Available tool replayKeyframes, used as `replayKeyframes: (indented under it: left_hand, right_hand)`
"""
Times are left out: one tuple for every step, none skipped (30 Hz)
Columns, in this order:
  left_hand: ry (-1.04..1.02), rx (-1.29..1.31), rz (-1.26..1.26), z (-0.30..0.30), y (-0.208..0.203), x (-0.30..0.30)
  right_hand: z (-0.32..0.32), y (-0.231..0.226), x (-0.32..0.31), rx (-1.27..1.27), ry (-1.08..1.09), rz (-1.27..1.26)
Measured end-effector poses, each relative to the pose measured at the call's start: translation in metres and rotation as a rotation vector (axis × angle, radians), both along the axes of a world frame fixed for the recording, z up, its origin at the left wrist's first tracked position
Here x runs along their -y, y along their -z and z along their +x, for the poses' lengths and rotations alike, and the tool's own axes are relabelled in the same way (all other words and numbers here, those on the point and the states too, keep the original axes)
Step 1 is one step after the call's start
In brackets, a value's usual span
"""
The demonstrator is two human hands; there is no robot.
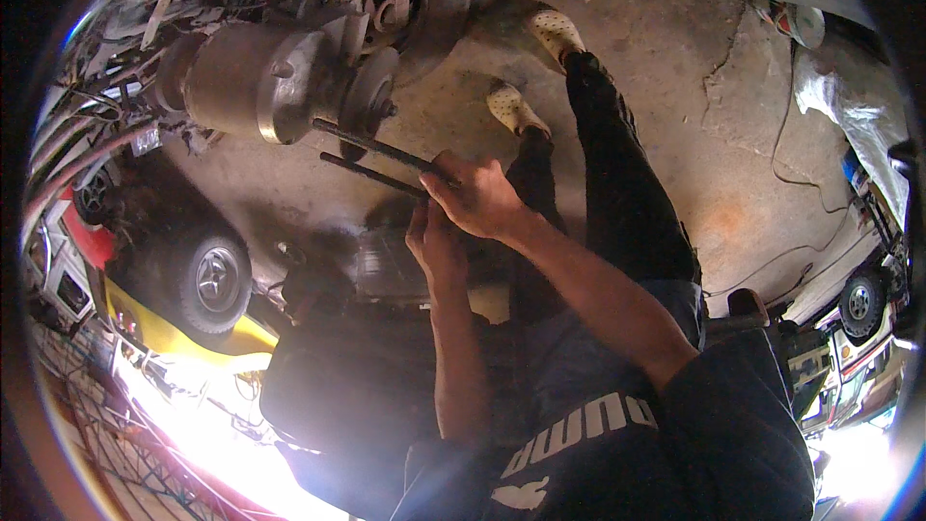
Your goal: The person holds two metal rods and repeatedly presses them against a rotating grinding wheel to smooth or sharpen their edges. The person adjusts the rods' orientation and position during the process.
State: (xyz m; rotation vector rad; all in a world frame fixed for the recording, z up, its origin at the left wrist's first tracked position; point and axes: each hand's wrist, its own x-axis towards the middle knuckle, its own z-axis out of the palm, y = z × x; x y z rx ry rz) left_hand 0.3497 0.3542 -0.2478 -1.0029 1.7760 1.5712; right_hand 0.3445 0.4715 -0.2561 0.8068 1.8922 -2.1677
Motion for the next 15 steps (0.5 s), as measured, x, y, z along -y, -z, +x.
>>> replayKeyframes:
  left_hand:
    - [0.024,0.009,-0.039,-0.001,0.001,0.000]
    - [0.044,0.009,-0.056,-0.002,0.001,0.000]
    - [0.063,0.013,-0.077,-0.003,0.001,0.000]
    - [0.079,0.005,-0.094,-0.004,0.002,-0.001]
    - [0.093,0.001,-0.117,-0.006,0.002,-0.002]
    - [0.102,0.017,-0.150,-0.007,0.002,-0.003]
    - [0.129,0.006,-0.162,-0.008,0.001,-0.005]
    - [0.150,0.015,-0.184,-0.009,-0.001,-0.006]
    - [0.174,0.019,-0.206,-0.010,-0.002,-0.007]
    - [0.163,0.008,-0.200,-0.010,-0.003,-0.009]
    - [0.154,-0.010,-0.193,-0.009,-0.004,-0.010]
    - [0.148,-0.030,-0.179,-0.009,-0.005,-0.010]
    - [0.180,-0.033,-0.206,-0.009,-0.006,-0.009]
    - [0.216,-0.041,-0.226,-0.009,-0.006,-0.008]
    - [0.267,-0.090,-0.219,-0.010,-0.005,-0.006]
  right_hand:
    - [0.000,0.001,0.001,0.002,-0.003,-0.005]
    - [0.000,0.002,0.002,-0.010,-0.001,0.003]
    - [0.000,0.003,0.003,-0.022,0.002,0.011]
    - [0.001,0.003,0.005,-0.033,0.008,0.020]
    - [0.001,0.004,0.006,-0.031,0.001,0.037]
    - [0.001,0.004,0.007,-0.028,-0.004,0.053]
    - [0.001,0.005,0.007,-0.013,-0.018,0.065]
    - [0.002,0.005,0.008,-0.023,-0.014,0.086]
    - [0.002,0.005,0.008,-0.022,-0.019,0.101]
    - [0.002,0.006,0.007,-0.015,-0.020,0.112]
    - [0.001,0.006,0.007,-0.010,-0.031,0.130]
    - [0.001,0.006,0.007,0.002,-0.039,0.142]
    - [0.001,0.006,0.007,0.008,-0.046,0.151]
    - [0.000,0.007,0.007,0.008,-0.015,0.148]
    - [0.000,0.008,0.006,0.002,0.017,0.142]
